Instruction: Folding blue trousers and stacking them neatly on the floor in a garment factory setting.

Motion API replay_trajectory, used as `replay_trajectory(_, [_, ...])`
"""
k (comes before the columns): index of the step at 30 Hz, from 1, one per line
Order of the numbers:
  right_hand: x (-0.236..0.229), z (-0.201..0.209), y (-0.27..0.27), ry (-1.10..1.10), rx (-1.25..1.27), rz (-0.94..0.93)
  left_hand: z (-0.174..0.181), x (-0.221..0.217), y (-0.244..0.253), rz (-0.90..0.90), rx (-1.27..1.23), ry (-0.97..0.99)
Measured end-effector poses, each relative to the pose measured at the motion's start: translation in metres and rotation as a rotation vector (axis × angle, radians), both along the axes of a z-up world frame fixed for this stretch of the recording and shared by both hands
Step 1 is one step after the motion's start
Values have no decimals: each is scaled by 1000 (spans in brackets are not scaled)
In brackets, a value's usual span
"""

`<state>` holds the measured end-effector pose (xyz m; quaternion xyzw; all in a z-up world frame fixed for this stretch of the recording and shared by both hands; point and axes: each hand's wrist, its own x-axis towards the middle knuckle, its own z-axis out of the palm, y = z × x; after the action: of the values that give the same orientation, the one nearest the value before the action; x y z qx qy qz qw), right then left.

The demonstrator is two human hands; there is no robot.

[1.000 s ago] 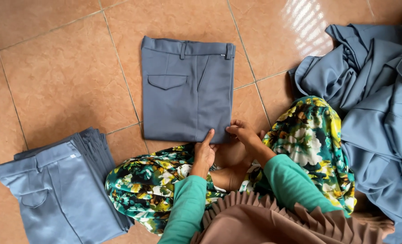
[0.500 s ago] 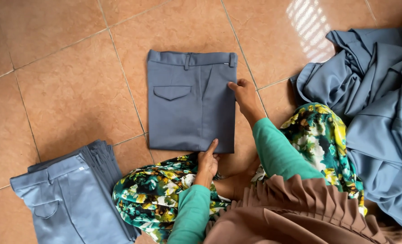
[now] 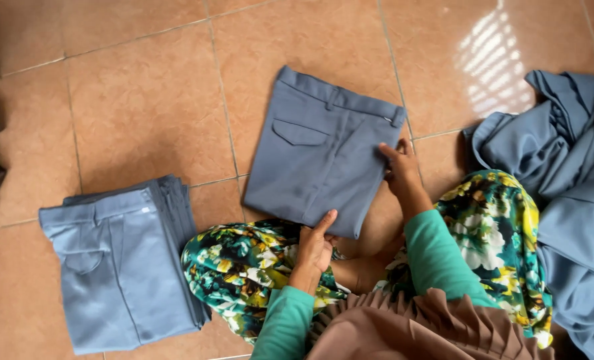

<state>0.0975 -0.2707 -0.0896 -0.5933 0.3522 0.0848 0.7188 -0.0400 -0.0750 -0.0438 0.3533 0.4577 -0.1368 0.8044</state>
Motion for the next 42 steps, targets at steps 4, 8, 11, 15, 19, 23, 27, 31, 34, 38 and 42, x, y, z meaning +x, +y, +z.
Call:
replay_trajectory(4, [31, -79, -38, -46, 290, -64, 37, -17, 18, -49, -4, -48])
replay_trajectory(8, [51, -40, -30, -15, 244, 26, 55, -8, 42, -92, -1, -196])
replay_trajectory(11, [91, 18, -14, -14, 196, 53, 107, 19, 76, -149, 29, -248])
replay_trajectory(15, [149, 113, 52, -118, 108, 162, 148, 31, 138, -47, 131, -468])
replay_trajectory(19, [116, 258, 192, -542, 376, 454, 195, 6, 216, 160, 188, -830])
replay_trajectory(23, [86, 304, 310, -581, 522, 657, 246, -75, 282, 270, 605, -773])
replay_trajectory(27, [31, 248, 419, -530, 518, 763, 182, -163, 322, 409, 646, -648])
replay_trajectory(31, [-18, 113, 480, -215, 197, 866, 92, -224, 327, 640, 482, -188])
replay_trajectory(34, [-40, 71, 484, -129, 26, 874, 61, -239, 315, 663, 494, -83])
replay_trajectory(38, [-35, 87, 477, -175, 102, 884, 41, -233, 306, 759, 479, -124])
replay_trajectory(42, [-39, 113, 465, -191, 97, 895, 60, -224, 300, 796, 430, -84])
